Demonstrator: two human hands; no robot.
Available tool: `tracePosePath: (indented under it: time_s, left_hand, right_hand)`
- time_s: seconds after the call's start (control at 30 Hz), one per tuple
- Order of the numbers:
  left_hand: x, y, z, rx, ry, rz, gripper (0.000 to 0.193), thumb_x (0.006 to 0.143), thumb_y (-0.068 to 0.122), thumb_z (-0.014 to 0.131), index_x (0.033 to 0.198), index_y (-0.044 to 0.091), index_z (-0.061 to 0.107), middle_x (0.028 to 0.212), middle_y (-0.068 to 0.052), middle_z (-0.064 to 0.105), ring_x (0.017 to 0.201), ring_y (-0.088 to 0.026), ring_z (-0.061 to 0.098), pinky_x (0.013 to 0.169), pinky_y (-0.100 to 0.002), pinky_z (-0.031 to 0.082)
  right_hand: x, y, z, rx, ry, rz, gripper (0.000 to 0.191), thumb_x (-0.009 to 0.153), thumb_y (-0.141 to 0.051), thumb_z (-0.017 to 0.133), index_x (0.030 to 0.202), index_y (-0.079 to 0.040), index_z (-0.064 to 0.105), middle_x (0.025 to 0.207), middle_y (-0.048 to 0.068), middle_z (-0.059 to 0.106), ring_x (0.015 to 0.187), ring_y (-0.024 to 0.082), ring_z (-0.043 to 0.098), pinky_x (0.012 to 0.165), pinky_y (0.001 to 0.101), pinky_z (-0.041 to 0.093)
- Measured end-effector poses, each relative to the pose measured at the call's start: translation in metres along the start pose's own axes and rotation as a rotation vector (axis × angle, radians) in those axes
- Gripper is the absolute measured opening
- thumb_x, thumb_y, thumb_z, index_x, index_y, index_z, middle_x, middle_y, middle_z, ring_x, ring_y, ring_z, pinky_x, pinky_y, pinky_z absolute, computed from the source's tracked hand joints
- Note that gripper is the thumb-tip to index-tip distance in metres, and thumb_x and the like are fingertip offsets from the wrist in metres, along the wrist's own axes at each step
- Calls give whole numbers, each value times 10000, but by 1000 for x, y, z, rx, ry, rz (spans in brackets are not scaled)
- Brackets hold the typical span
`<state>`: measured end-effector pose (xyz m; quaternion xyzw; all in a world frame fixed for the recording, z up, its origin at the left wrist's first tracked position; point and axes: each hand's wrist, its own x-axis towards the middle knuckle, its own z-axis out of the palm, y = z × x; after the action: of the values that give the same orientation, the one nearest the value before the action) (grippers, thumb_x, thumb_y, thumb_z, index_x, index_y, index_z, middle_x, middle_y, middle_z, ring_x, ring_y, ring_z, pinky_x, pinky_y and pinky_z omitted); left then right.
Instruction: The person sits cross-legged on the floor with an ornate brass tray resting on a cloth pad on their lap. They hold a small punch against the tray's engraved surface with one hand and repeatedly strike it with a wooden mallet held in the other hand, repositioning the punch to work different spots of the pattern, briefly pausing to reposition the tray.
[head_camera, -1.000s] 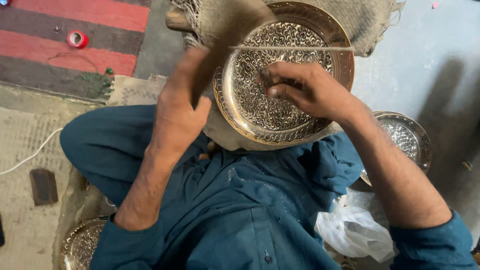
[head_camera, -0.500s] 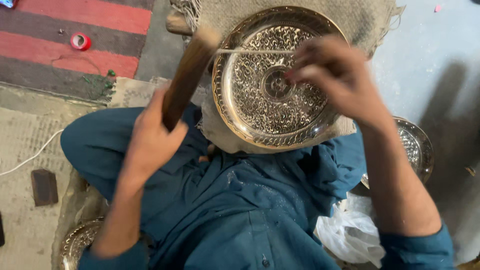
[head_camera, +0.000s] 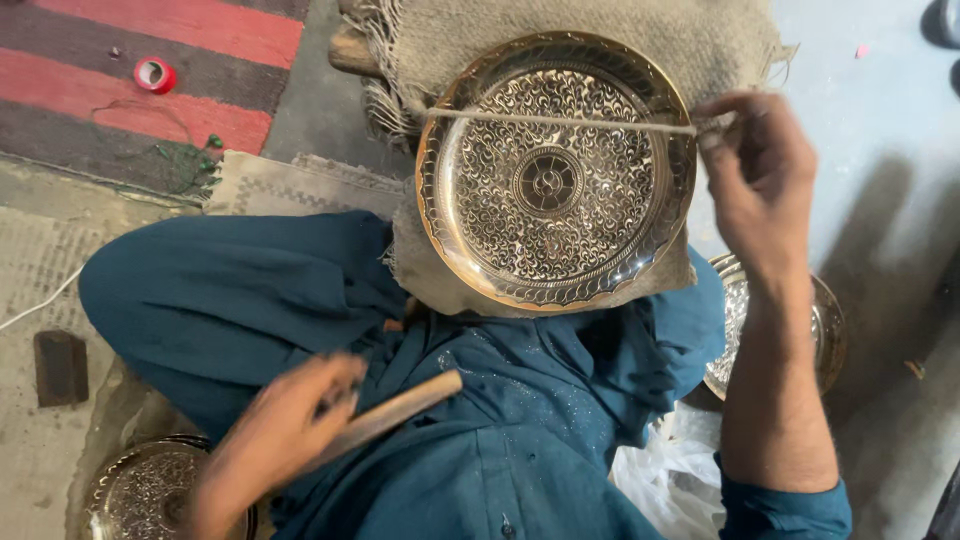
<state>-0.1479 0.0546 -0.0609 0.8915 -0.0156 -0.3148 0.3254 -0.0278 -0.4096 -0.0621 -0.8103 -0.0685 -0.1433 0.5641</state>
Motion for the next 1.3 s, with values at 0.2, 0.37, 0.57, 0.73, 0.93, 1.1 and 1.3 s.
tracePosePath:
  time_s: [0.2,0.37,0.57,0.73,0.93,1.1,1.3]
  left_hand:
    - [58,81,33,-215,486,278,206,957,242,694,960,54,611,816,-116,696,669,-260,687,616,-378,536]
    - [83,106,55,-318,570,329,308,905,270,758,970,47,555,747,-103,678,645,-255,685,598,-381,533]
    - [110,104,25,-269,677,469,218,946,132,694,1088,40,557,847,-112,675,727,-258,695,647,-394,539]
    - [124,110,-10,-312,575,496,195,974,90,647,1152,38,589,884,-109,685,723,-224,706,644,-365,537]
    - [94,86,-7,-298,581,379,311,982,142,673,1272,51,606,867,-129,666,707,-271,657,639,-374,530]
    - [47,24,4,148,340,226,145,1009,203,635,1032,60,634,923,-146,679,908,-383,679,779,-480,542]
    - [2,-18,54,514,69,238,564,697,299,773,1184,42,651,1123,-177,639,1053,-390,619,806,-471,532]
  right_hand:
    - [4,-3,3,74,17,128,121,1140,12,580,1233,-20,651,879,-70,557,684,-3,429,575,177,328]
    - [3,10,4,-19,17,-1,106,1137,82,605,1200,24,666,888,-63,566,737,-5,438,624,166,329]
    - [-6,25,0,-301,101,-131,72,1144,74,654,1170,24,699,898,-34,625,753,10,478,635,167,354]
    - [-11,30,6,-188,141,-97,52,1166,78,624,1161,39,657,920,-18,622,793,17,485,666,156,356]
    - [-22,-11,-2,-92,194,148,58,1149,30,580,1183,3,542,985,-2,560,777,15,507,697,182,397]
    - [-49,-72,-13,-290,109,160,151,1072,78,530,1222,56,521,1137,91,601,1000,161,681,893,280,572]
    - [-56,-108,21,84,3,171,117,1088,66,570,1205,71,563,1044,173,677,983,241,732,968,364,644]
